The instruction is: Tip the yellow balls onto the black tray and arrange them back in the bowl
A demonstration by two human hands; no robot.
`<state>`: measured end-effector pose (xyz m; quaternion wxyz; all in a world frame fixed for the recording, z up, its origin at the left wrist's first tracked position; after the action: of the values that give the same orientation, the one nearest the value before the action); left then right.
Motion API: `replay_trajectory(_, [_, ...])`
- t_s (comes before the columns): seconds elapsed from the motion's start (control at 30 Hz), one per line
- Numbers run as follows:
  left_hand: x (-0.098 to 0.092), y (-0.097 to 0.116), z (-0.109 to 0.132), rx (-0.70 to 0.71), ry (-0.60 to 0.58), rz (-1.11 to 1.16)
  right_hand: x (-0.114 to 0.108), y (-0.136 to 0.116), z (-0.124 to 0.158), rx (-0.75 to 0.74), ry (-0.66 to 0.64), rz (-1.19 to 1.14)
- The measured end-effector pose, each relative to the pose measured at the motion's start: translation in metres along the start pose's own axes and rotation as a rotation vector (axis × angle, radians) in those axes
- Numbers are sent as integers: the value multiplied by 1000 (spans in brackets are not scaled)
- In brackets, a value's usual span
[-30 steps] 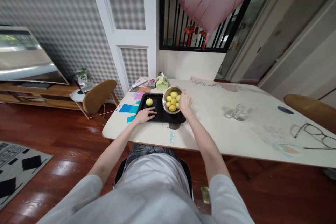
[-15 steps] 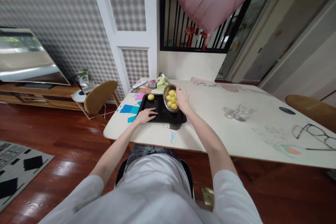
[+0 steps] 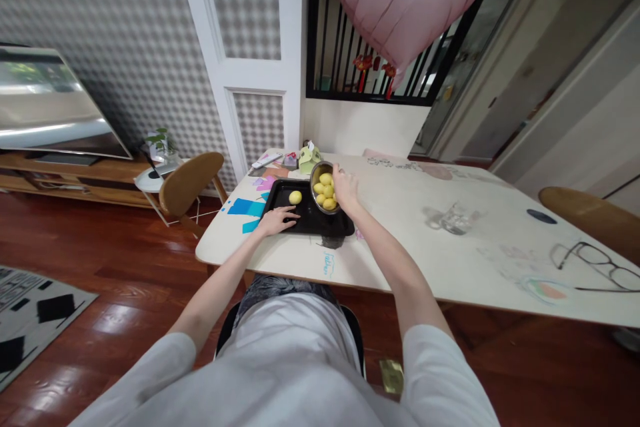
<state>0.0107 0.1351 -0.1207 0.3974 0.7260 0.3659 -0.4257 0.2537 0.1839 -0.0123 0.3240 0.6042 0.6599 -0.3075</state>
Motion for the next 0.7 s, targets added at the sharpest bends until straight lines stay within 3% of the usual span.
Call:
replay_trajectory(0.5, [1,-1,-1,-19,-14,-6,-3,1,-3,-23,39,53])
replay_trajectory(0.7, [2,-1,-1,-30,-13,-9,-26,15,-11,49,136,84])
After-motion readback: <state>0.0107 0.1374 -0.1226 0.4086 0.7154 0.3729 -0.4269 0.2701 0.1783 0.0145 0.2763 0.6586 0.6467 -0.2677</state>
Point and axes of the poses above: each hand's wrist, its own z-axis away from the middle knuckle, its own x-axis out of the palm, y = z × x, the point moved 2 cm from there along -z, towards the middle knuckle, and after that the axes turned 13 degrees about y, right-handed, at the moved point
